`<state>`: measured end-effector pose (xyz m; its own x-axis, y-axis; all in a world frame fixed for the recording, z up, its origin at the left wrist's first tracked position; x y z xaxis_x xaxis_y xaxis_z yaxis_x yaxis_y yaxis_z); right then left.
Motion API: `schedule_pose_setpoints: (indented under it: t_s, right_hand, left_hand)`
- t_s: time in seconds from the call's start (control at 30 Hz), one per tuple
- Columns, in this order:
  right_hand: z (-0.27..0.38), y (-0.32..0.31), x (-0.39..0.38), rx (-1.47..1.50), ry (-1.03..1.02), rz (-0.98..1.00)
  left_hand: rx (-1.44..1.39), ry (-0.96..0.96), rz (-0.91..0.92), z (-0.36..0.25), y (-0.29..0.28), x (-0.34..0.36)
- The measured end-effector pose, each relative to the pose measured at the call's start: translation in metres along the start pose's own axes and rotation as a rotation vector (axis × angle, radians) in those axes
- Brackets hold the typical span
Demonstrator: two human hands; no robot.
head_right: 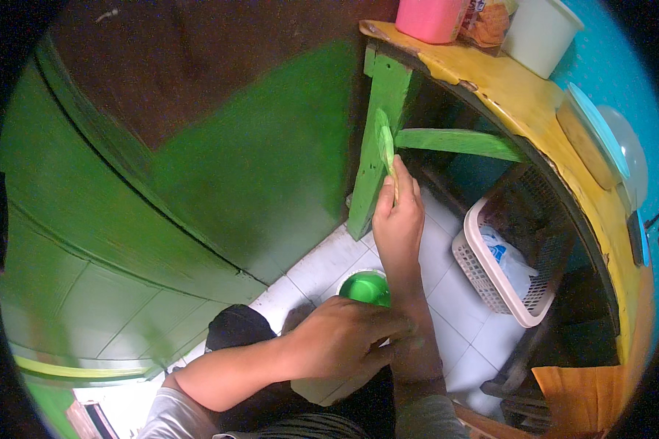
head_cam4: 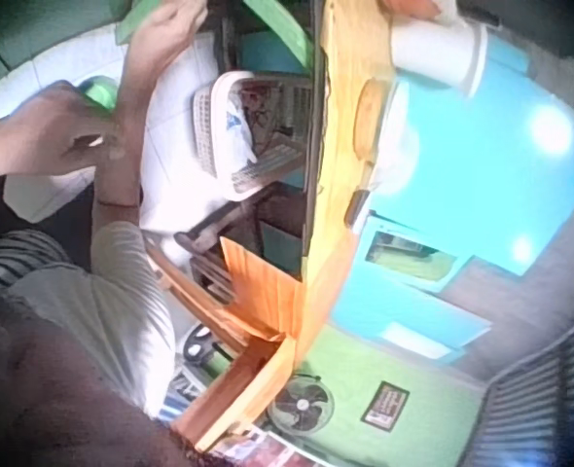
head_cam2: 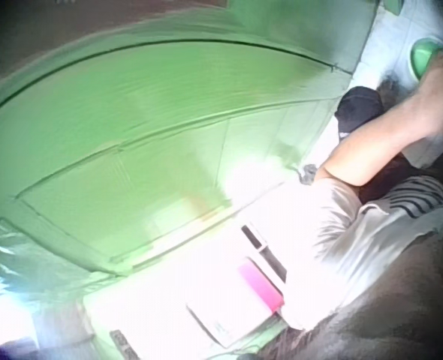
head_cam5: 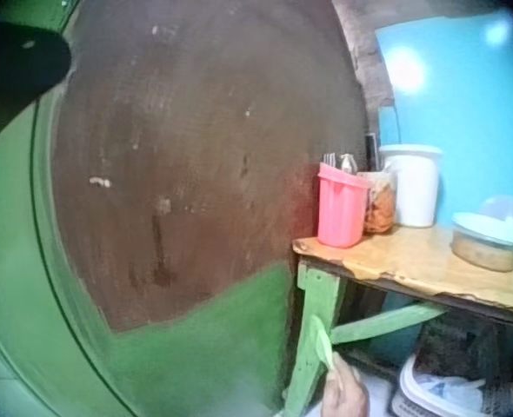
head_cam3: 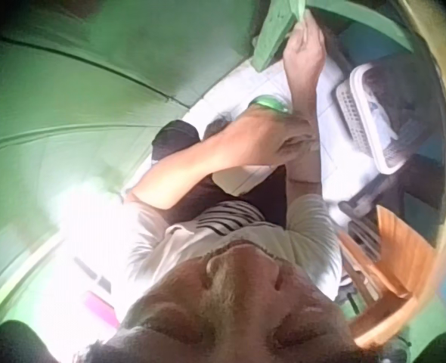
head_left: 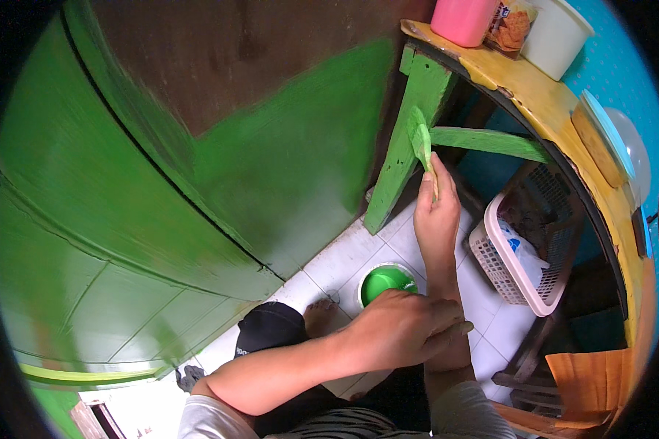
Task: The person paints a green door and the legs of a wooden table using a paintbrush and green paint from a bucket.
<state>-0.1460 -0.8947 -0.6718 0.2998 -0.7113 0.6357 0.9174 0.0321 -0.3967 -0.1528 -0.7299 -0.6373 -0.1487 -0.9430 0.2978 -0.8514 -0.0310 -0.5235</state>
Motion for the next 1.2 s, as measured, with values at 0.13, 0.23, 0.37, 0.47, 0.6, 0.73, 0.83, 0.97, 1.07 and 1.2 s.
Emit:
schedule_pose_setpoints:
  t_s: [0.13, 0.23, 0.37, 0.47, 0.6, 0.73, 0.83, 0.97, 1.07, 1.2]
  right_hand:
    - [-0.059, 0.023, -0.038, -0.024, 0.14, 0.139]
    - [-0.102, 0.023, -0.082, -0.041, 0.189, 0.166]
    - [-0.124, 0.0, -0.123, 0.099, 0.338, 0.175]
    - [-0.108, -0.039, -0.137, 0.08, 0.449, 0.274]
    - [-0.108, -0.076, -0.159, -0.058, 0.479, 0.508]
    - [-0.165, -0.038, -0.21, -0.213, 0.259, 0.763]
    - [-0.215, 0.019, -0.261, -0.548, 0.379, 0.941]
    - [-0.225, 0.078, -0.278, -0.661, 0.325, 0.885]
    - [-0.239, 0.101, -0.282, -0.736, 0.332, 0.9]
    - [-0.234, 0.109, -0.286, -0.732, 0.363, 0.987]
  left_hand:
    - [0.038, -0.031, 0.071, -0.001, -0.002, 0.005]
    - [0.034, 0.021, 0.049, -0.003, 0.001, 0.008]
    - [0.016, 0.01, 0.168, -0.001, 0.015, 0.007]
    - [0.026, 0.058, 0.275, -0.005, 0.035, -0.003]
    - [0.081, -0.018, 0.64, 0.007, 0.067, -0.031]
    - [0.085, -0.054, 0.649, 0.013, 0.088, -0.051]
    - [0.085, -0.104, 0.765, 0.011, 0.095, -0.046]
    - [0.056, -0.199, 0.787, 0.011, 0.095, -0.043]
    - [-0.011, -0.244, 0.755, 0.014, 0.094, -0.044]
    - [0.02, -0.25, 0.683, 0.015, 0.091, -0.045]
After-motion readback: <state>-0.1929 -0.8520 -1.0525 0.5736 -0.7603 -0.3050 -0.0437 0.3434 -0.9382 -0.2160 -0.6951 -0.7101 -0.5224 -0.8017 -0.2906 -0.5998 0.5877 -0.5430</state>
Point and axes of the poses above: each hand's wrist, its own x-axis towards the middle knuckle, its own y-axis out of the palm, z = x × y, the point moved 7 cm from there along x, towards the middle knuckle, and after that the axes turned 2 degrees about z, right-handed, at the moved point
